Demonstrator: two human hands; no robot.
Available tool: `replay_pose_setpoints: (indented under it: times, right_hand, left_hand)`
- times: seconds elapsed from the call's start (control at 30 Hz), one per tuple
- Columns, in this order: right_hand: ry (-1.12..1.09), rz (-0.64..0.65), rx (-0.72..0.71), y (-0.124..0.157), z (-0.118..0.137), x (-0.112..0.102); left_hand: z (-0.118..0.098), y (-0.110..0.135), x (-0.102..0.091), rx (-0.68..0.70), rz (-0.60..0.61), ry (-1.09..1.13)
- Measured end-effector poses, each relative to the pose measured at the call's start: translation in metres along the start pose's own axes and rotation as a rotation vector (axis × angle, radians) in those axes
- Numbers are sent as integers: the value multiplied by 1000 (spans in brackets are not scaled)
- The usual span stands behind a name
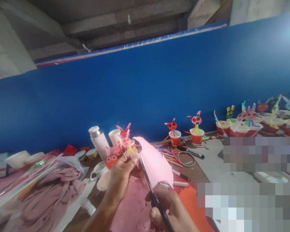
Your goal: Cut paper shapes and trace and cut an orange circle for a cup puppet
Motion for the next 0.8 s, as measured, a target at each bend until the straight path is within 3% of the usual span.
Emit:
replay_pose_setpoints:
  times: [0.13,0.33,0.6,0.8]
  right_hand:
    - [-11,57,-25,0,-1,0]
    - [-34,46,-30,-2,-2,-1]
    - [39,71,11,4,-3,-6]
    - [50,98,11,5,-5,-6]
  left_hand:
    - [0,0,1,-32,28,-30]
    - [2,-1,5,-67,105,-41]
    - [-2,-4,-4,-25,46,-109]
    - [-1,-6,-3,-38,89,-169]
Point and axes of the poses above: each hand's wrist, its own y-axis away from the middle knuckle, its own x-axis out of the palm, z = x × y, the point moved 5 cm from there along -y, towards the middle knuckle, and after that the axes turned 6 degrees about -x, right-handed, at the moved point
